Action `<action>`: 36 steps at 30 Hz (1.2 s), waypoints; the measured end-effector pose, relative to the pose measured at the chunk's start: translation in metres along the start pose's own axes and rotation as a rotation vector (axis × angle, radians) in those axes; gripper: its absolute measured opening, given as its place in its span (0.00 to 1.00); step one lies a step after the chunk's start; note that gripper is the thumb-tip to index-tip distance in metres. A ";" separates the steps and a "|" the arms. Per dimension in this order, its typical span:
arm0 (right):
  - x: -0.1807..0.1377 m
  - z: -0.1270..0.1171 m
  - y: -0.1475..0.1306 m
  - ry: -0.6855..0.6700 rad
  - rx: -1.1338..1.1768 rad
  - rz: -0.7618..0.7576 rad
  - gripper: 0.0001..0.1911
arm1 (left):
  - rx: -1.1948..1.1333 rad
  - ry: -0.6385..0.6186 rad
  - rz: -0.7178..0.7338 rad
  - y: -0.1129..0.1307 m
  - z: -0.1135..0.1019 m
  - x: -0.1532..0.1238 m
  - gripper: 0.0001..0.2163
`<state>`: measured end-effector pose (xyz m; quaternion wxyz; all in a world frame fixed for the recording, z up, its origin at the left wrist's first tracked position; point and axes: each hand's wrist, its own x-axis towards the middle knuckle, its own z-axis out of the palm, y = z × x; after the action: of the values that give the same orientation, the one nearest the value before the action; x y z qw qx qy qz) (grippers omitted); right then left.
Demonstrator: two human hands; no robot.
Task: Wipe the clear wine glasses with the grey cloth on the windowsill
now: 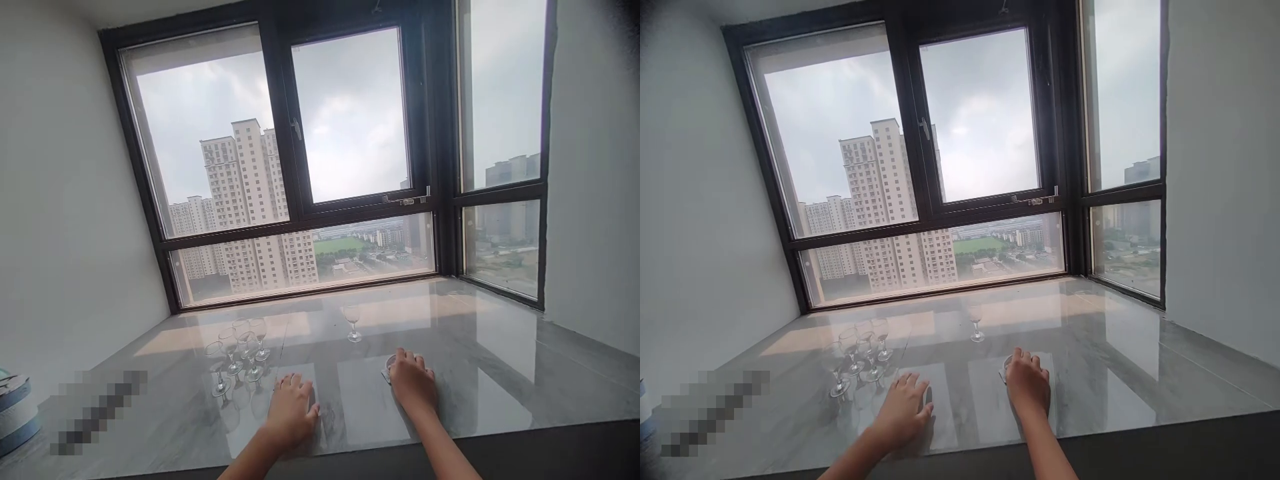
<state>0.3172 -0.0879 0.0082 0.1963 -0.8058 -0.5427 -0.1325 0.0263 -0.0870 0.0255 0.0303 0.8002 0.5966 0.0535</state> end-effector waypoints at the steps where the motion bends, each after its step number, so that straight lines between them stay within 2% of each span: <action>1: 0.000 0.000 0.000 0.002 0.005 0.003 0.15 | -0.033 -0.014 0.063 0.017 0.004 0.011 0.29; 3: 0.001 0.001 0.000 0.010 0.015 0.012 0.15 | -0.080 -0.037 0.132 0.048 0.011 0.041 0.30; 5: 0.002 0.001 0.000 0.017 0.027 0.024 0.15 | -0.099 -0.033 0.142 0.072 0.015 0.076 0.31; 10: 0.004 0.002 0.000 0.008 0.062 0.030 0.17 | -0.106 -0.059 0.119 0.107 0.011 0.155 0.32; 13: 0.005 0.003 0.000 0.006 0.065 0.050 0.17 | -0.138 -0.042 0.131 0.116 0.007 0.181 0.29; 16: 0.006 0.003 -0.001 -0.003 0.062 0.053 0.17 | -0.161 -0.028 0.147 0.119 0.010 0.183 0.24; 18: 0.005 0.003 -0.001 0.002 0.061 0.051 0.18 | -0.167 -0.002 0.175 0.116 0.014 0.170 0.23; 20: 0.005 0.002 -0.001 0.004 0.060 0.050 0.19 | -0.181 0.041 0.252 0.109 0.016 0.146 0.23; 23: 0.004 0.001 0.000 -0.013 0.043 0.047 0.18 | -0.210 0.046 0.399 0.088 0.011 0.096 0.24; 25: 0.003 0.001 0.001 -0.009 0.029 0.033 0.18 | -0.218 0.009 0.421 0.067 0.000 0.060 0.24; 28: 0.001 0.003 0.003 0.001 0.007 0.013 0.18 | -0.197 -0.039 0.325 0.026 -0.017 0.011 0.24; 31: 0.000 0.006 0.003 0.007 -0.018 -0.005 0.18 | -0.174 -0.005 0.229 -0.024 -0.025 -0.027 0.24; 36: 0.001 0.011 0.005 -0.007 -0.030 -0.029 0.18 | -0.142 0.078 0.115 -0.104 -0.022 -0.064 0.25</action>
<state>0.3219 -0.0841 -0.0021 0.1805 -0.8012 -0.5529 -0.1407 -0.0935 -0.1193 0.0329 0.0605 0.8263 0.5451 0.1281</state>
